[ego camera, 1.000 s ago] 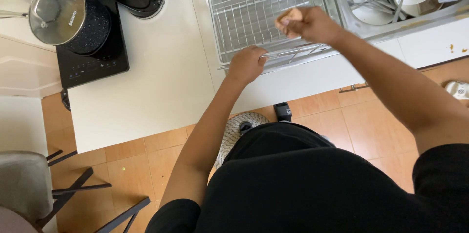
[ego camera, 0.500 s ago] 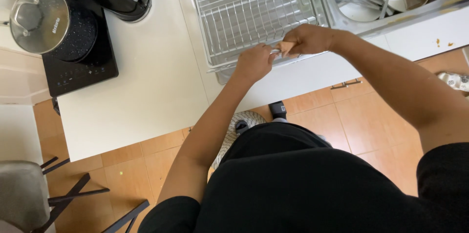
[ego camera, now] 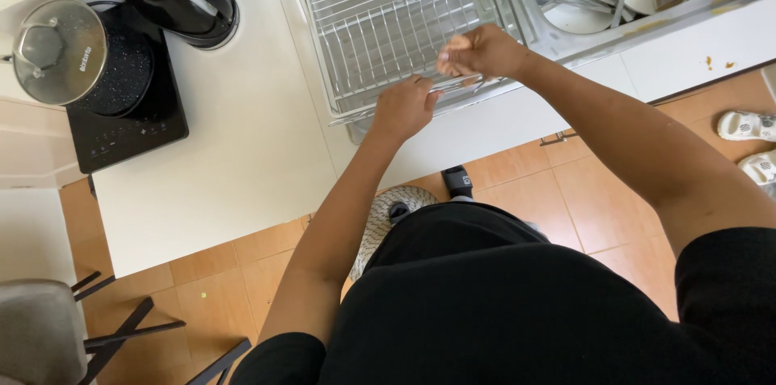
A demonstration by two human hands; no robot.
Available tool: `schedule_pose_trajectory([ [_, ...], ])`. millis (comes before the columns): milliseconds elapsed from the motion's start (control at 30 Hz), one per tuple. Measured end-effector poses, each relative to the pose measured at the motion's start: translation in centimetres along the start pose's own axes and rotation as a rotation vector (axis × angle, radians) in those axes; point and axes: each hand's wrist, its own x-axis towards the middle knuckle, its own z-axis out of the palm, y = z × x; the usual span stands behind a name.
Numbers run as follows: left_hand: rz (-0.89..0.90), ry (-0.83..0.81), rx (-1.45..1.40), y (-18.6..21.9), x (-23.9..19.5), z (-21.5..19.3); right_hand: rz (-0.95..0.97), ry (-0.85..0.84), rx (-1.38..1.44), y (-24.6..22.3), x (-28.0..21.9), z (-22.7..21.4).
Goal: The person wipes a metal dish rack with a cloth. They clean the upper and lower tiers, the sides, and the base of the rack, moving the cloth over the wire surfaces and edges.
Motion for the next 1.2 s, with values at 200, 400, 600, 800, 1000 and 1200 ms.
schedule_pose_trajectory([
  [200, -0.054, -0.069, -0.002, 0.0, 0.2, 0.4, -0.141, 0.201, 0.306, -0.1, 0.0, -2.4],
  [400, 0.009, -0.104, 0.216, 6.1, 2.1, -1.4, -0.102, -0.312, -0.422, -0.8, -2.4, -3.8],
  [600, -0.138, -0.194, 0.045, 3.7, 2.8, 4.2, -0.209, -0.256, -0.674, 0.3, -1.9, -2.7],
  [800, 0.033, 0.121, 0.086, 3.2, 2.4, 3.8, -0.237, -0.318, -0.382, 1.4, -0.6, -4.5],
  [1000, -0.113, 0.09, -0.33, 1.5, 2.6, 6.0, -0.021, -0.35, 0.248, 2.1, -0.4, -6.4],
  [1200, -0.051, 0.104, -0.157, 3.5, 2.8, 3.7, -0.026, -0.269, -0.349, -0.4, -1.1, -6.0],
])
